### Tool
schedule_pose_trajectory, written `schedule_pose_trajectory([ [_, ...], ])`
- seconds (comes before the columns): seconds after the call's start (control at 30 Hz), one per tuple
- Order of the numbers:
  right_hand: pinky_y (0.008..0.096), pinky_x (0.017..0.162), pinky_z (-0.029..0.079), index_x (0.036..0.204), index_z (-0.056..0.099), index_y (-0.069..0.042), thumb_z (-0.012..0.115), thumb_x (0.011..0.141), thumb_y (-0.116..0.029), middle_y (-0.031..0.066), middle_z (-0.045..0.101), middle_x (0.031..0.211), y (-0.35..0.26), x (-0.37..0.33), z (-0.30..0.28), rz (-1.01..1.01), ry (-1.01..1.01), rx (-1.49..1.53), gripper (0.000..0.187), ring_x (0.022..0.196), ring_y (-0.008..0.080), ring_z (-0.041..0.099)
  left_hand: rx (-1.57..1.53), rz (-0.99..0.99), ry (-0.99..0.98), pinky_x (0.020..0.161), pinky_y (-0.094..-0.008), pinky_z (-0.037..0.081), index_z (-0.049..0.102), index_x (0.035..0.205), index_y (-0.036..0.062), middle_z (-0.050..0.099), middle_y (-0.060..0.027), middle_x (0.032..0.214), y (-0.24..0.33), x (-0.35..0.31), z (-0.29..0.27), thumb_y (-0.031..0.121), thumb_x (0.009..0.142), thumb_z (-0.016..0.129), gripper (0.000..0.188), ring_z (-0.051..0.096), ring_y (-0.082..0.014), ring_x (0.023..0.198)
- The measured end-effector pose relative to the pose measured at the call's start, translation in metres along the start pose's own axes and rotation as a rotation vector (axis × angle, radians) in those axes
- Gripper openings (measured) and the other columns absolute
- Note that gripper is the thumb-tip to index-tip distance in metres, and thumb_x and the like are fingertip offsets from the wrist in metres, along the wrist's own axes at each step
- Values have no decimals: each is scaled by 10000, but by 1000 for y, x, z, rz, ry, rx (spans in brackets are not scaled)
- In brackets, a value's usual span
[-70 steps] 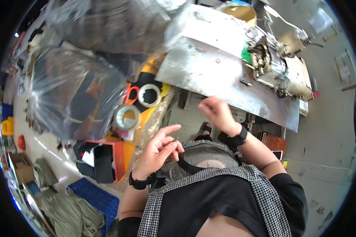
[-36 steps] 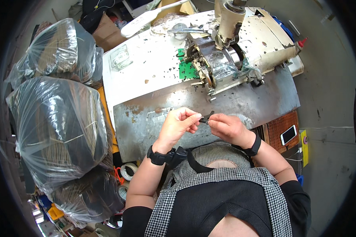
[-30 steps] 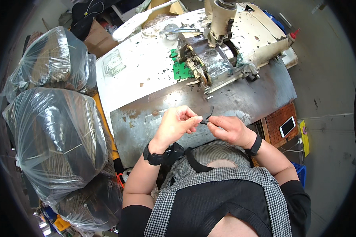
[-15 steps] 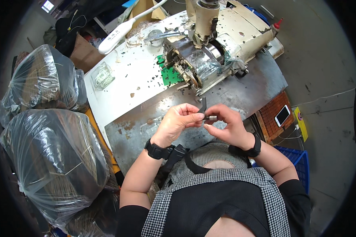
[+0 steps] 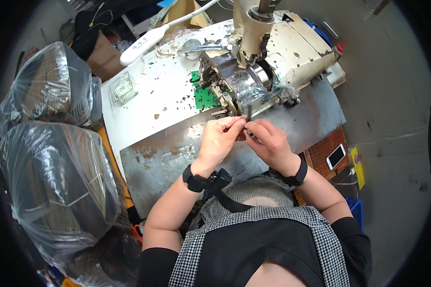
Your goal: The recorder is performing maintenance and testing on a specialized shoe manufacturing machine, adjusting components and testing the mechanism.
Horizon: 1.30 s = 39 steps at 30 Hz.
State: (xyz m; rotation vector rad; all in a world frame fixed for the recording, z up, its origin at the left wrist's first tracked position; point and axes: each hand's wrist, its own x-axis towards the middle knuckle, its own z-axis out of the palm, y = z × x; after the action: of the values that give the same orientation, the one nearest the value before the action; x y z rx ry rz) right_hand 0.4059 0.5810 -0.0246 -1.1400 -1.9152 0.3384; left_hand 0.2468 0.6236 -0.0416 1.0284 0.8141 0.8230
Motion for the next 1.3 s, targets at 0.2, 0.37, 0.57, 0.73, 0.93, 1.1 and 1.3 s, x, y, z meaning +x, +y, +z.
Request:
schedule_pose_trajectory([
  [0.2, 353, 650, 497, 1058, 570, -24, 646, 665, -13, 123, 549, 959, 38, 19, -25, -286, -89, -151, 401, 790, 274, 587, -281, 10, 114, 799, -227, 497, 591, 1130, -37, 644, -37, 915, 22, 8, 32, 71, 904, 560, 253, 596, -85, 807],
  [0.37, 332, 671, 485, 1058, 593, -14, 659, 638, -29, 120, 555, 976, 61, 27, -31, -428, -72, -189, 426, 825, 268, 563, -177, 149, 253, 702, -230, 505, 600, 1121, -27, 649, -44, 926, 7, 29, 49, 65, 873, 607, 264, 604, -83, 778],
  [0.57, 288, 641, 459, 965, 600, -5, 759, 689, -167, 103, 579, 858, 87, 61, -39, 278, 115, 267, 358, 748, 193, 559, -110, 281, 430, 618, -206, 469, 601, 1072, -57, 659, -69, 832, 9, 41, 51, 51, 877, 600, 223, 602, -90, 698],
  [0.73, 266, 561, 434, 813, 589, 9, 803, 679, -230, 87, 596, 694, 123, 119, -31, 228, 24, 54, 348, 608, 134, 529, -123, 309, 469, 647, -200, 482, 599, 1068, -63, 662, -82, 818, 15, 48, 58, 39, 868, 606, 225, 619, -98, 707],
  [0.93, 250, 648, 465, 920, 646, 30, 659, 805, -34, 62, 631, 759, 164, 118, -39, 105, -84, 256, 133, 691, 133, 586, 165, 385, 568, 609, -168, 433, 653, 1016, -32, 657, -21, 808, 15, 75, 46, 46, 844, 641, 189, 556, -28, 687],
  [1.1, 238, 654, 456, 956, 623, 14, 671, 788, -45, 28, 614, 800, 161, 116, -37, 113, -28, 391, 185, 709, 115, 561, 428, 458, 735, 553, -185, 434, 685, 948, -25, 661, -13, 715, 23, 106, 49, 73, 806, 673, 173, 541, -20, 611],
  [1.3, 216, 582, 431, 902, 606, -16, 739, 731, -95, 2, 594, 747, 156, 120, -36, 296, -174, 343, 230, 636, 56, 490, 759, 628, 881, 547, -229, 465, 683, 894, -35, 668, -86, 653, 11, 132, 43, 110, 770, 691, 191, 590, -78, 553],
])
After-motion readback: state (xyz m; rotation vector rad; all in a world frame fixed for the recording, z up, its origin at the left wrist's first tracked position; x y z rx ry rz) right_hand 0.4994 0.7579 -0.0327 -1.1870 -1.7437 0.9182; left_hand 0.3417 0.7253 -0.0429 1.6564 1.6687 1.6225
